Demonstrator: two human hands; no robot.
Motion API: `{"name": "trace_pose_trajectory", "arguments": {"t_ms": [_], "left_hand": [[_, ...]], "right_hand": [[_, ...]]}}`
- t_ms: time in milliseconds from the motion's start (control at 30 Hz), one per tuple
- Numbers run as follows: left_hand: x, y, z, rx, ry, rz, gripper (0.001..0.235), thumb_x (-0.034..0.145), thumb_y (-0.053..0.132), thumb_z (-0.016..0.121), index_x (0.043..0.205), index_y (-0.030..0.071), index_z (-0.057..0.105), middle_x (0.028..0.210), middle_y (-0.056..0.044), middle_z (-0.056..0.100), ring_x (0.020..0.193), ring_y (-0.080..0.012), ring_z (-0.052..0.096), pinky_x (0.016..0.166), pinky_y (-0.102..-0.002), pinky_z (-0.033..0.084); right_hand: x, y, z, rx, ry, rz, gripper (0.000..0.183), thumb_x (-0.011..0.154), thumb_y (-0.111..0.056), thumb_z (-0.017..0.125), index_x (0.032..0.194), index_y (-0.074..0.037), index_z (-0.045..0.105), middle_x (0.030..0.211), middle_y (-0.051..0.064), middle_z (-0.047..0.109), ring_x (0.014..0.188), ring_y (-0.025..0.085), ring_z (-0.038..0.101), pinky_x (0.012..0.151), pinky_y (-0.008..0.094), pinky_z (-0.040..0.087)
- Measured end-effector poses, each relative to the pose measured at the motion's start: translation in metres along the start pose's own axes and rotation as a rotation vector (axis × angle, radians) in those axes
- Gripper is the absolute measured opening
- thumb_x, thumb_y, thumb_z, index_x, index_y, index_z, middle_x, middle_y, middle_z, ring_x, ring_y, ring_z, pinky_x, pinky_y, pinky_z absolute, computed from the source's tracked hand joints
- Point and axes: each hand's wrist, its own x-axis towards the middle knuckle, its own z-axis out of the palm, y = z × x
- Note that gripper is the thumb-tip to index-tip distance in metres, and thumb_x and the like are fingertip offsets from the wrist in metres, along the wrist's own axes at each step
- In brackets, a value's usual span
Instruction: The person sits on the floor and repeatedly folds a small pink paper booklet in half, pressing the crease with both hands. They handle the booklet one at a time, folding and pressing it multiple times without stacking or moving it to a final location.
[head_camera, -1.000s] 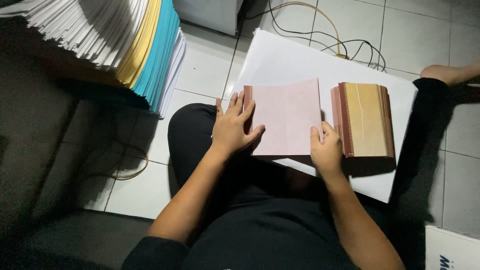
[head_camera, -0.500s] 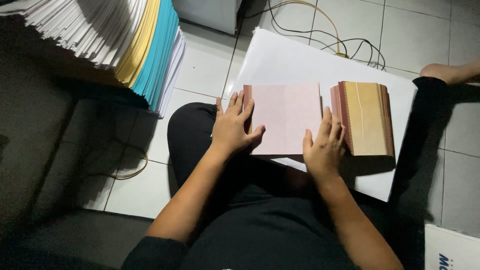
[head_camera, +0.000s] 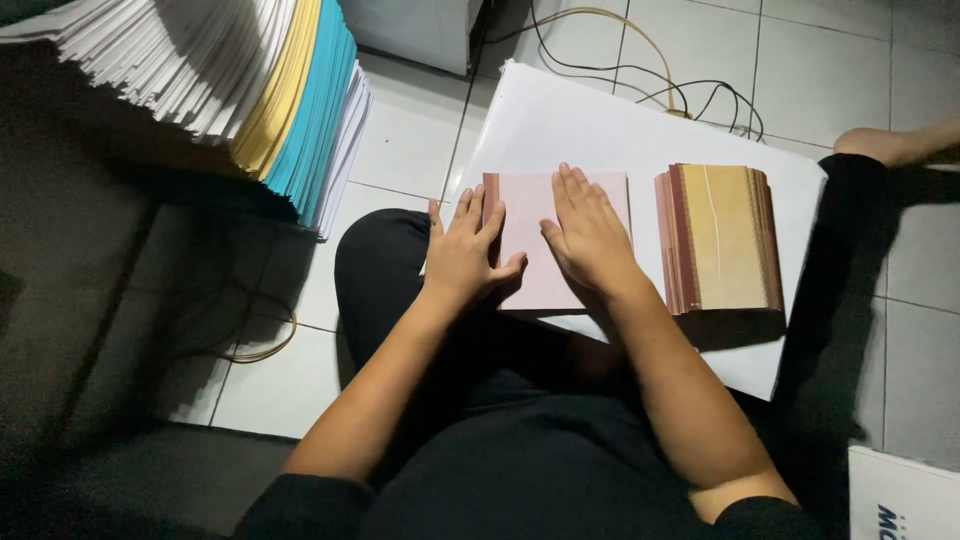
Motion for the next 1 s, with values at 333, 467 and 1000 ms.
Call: {"name": "trace_pose_trajectory", "arguments": {"t_ms": [333,467,1000], "left_hand": [[0.010,0.039,-0.014,0.169,-0.098,-0.004,0.071,0.090,0.050,0.067,0.140,0.000,0.059,0.152,-0.033,0.043,0.148,-0.0447,0.032,0.117,-0.070,0.008],[0.014,0.073,0.015,0.093,-0.274,0.100,0.061,0.097,0.032,0.053,0.146,-0.004,0.047,0.159,-0.028,0.034,0.150,-0.0423,0.028,0.118,-0.060,0.023],[-0.005,0.100,0.033,0.069,-0.488,0.179,0.075,0.095,0.035,0.038,0.158,-0.002,0.023,0.167,-0.023,0.017,0.155,-0.0381,0.015,0.122,-0.056,0.017]], "right_hand": [[-0.067,0.016,-0.003,-0.022,-0.037,0.105,0.061,0.105,-0.029,0.031,0.160,-0.004,0.030,0.167,0.018,0.027,0.154,0.032,0.025,0.124,0.047,0.014],[-0.064,0.020,0.002,-0.044,0.015,0.060,0.062,0.103,-0.027,0.033,0.160,-0.004,0.029,0.166,0.017,0.028,0.153,0.031,0.027,0.124,0.046,0.017],[-0.067,0.028,0.015,-0.111,0.137,-0.001,0.062,0.099,-0.025,0.041,0.156,-0.002,0.037,0.161,0.019,0.038,0.149,0.033,0.036,0.121,0.046,0.025]]}}
